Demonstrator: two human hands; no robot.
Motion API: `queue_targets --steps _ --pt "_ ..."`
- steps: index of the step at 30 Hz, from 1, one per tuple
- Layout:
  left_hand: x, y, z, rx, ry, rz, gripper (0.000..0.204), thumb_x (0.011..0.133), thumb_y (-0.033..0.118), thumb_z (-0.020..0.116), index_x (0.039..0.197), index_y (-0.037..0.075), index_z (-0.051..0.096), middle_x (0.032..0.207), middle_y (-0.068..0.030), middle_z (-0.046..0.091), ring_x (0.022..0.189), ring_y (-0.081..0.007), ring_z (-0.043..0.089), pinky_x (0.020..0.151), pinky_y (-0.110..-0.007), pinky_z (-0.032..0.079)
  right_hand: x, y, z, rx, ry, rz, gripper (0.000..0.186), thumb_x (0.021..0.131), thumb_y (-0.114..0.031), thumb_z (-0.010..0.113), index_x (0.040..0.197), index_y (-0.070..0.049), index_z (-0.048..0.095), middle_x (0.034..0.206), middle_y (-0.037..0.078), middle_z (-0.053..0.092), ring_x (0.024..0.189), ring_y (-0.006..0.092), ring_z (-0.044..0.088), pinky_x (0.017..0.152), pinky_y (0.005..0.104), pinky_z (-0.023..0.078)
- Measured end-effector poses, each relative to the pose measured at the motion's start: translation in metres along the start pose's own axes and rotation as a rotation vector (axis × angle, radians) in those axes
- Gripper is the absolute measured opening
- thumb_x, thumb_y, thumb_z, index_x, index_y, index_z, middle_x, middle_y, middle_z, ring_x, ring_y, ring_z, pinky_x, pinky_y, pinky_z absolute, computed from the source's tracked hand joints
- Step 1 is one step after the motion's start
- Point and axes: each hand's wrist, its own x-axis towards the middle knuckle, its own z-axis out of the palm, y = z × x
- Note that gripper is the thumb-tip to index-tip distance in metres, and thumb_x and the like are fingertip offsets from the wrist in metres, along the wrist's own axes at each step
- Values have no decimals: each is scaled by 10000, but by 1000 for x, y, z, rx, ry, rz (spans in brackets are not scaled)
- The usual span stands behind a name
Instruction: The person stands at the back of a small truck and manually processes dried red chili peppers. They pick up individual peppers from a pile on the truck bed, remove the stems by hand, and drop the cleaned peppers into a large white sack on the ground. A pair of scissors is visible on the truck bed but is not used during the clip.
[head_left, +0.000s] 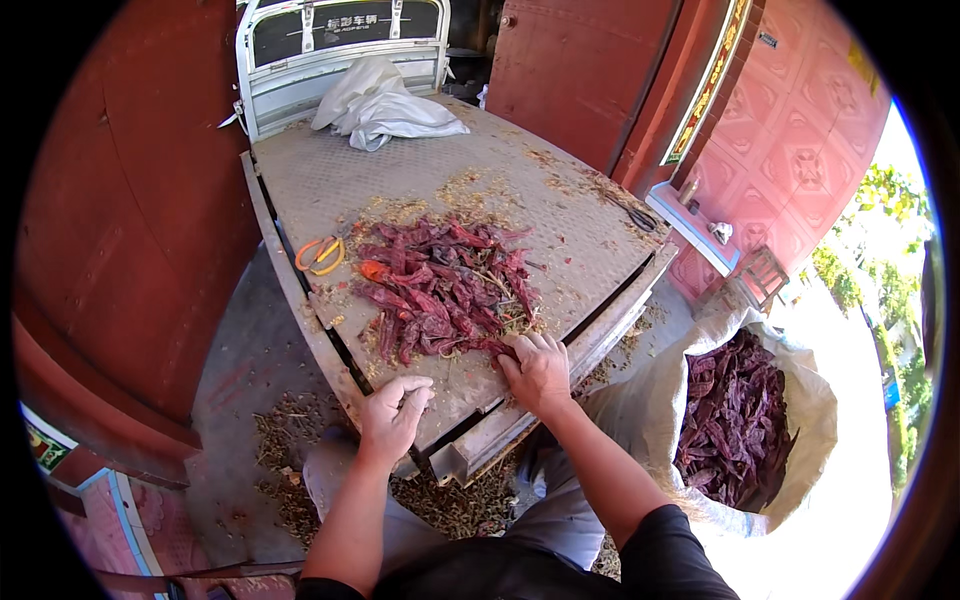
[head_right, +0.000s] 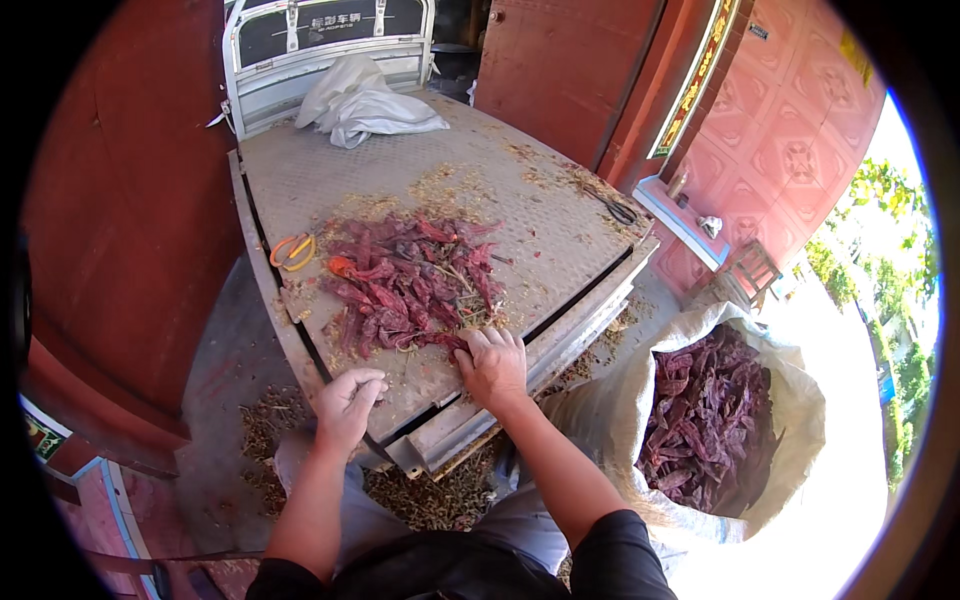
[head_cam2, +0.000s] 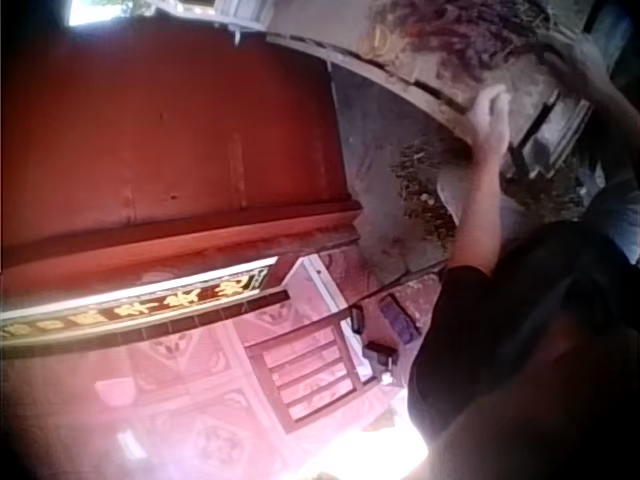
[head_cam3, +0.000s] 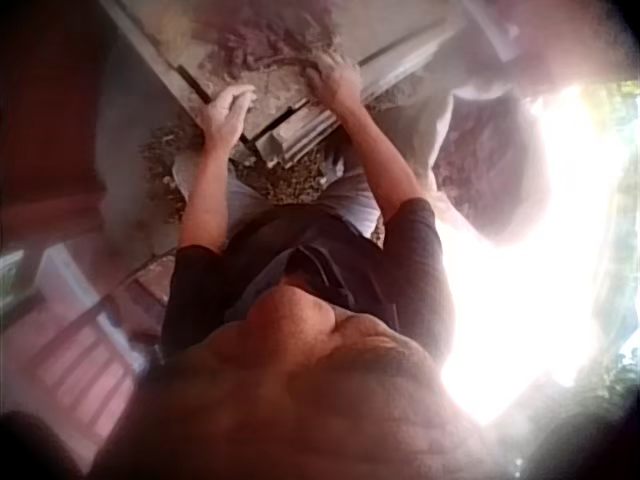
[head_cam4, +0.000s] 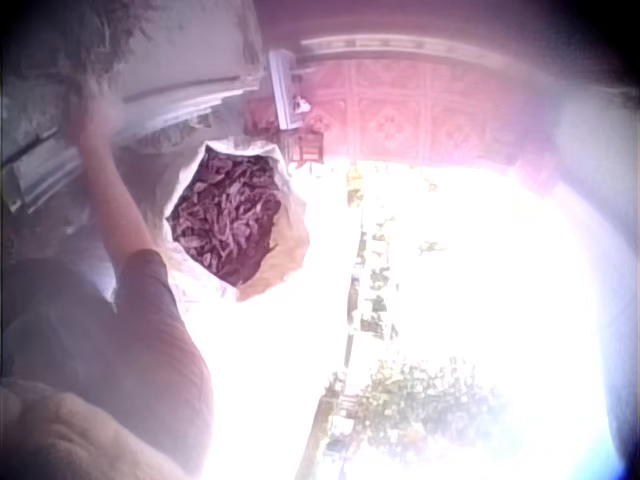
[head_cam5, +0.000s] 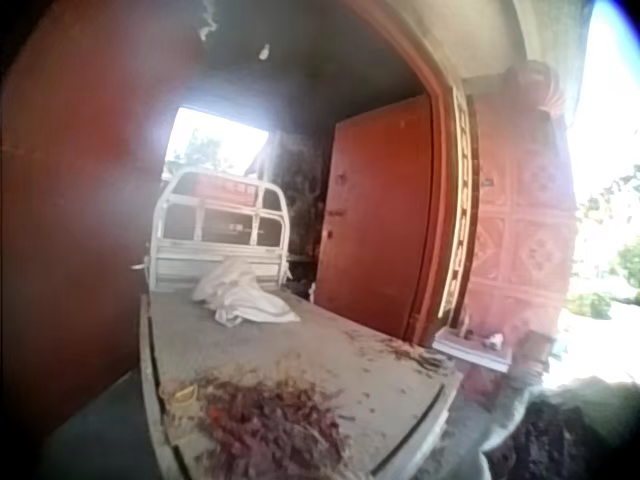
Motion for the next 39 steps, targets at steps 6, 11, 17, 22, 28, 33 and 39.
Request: queue_targets --steps 6,11,17,22,28,33,39 --pt "0 -6 -1 -13 -9 18 193 975 110 634 1095 -33 683 935 -87 719 856 -120 686 747 -257 540 20 10 1 96 92 37 289 873 -275 691 1101 -98 687 1046 141 659 1036 359 608 911 464 465" --pt "-2 0 0 -1 -11 -8 187 968 107 644 1092 -23 695 913 -68 722 826 -97 662 738 -253 525 47 24 0 146 148 93 331 869 -260 695 1146 -80 665 1089 172 654 1061 380 603 918 472 470" --pt "-3 -2 0 -3 -28 -28 158 958 84 654 1065 -20 705 881 -51 713 809 -80 639 727 -245 517 84 43 5 77 65 146 457 875 -240 695 1280 -63 579 1205 204 631 1147 397 583 980 473 461" --pt "-3 15 -3 40 -74 -23 168 957 69 638 1071 -41 695 890 -56 720 826 -91 654 739 -238 522 118 53 21 125 -60 149 651 866 -319 727 1414 -71 479 1278 220 608 1199 397 576 1017 461 457" --pt "-6 9 -6 169 -97 41 162 954 73 646 1065 -32 700 892 -66 734 806 -96 664 729 -246 523 155 55 40 134 -142 133 661 845 -352 737 1433 -168 496 1275 228 608 1186 398 590 994 472 474" --pt "-5 9 -7 174 -125 46 157 956 69 643 1070 -23 700 893 -72 735 825 -106 677 731 -250 525 172 55 42 275 -167 100 454 868 -240 722 1305 -183 610 1142 158 692 1056 335 663 920 415 507" --pt "-1 14 -3 169 -64 102 141 929 108 681 1023 9 716 823 -134 710 711 -207 690 645 -317 521 149 10 10 435 -218 -132 414 858 -144 734 1257 -138 621 1112 154 688 1023 336 657 911 393 508"
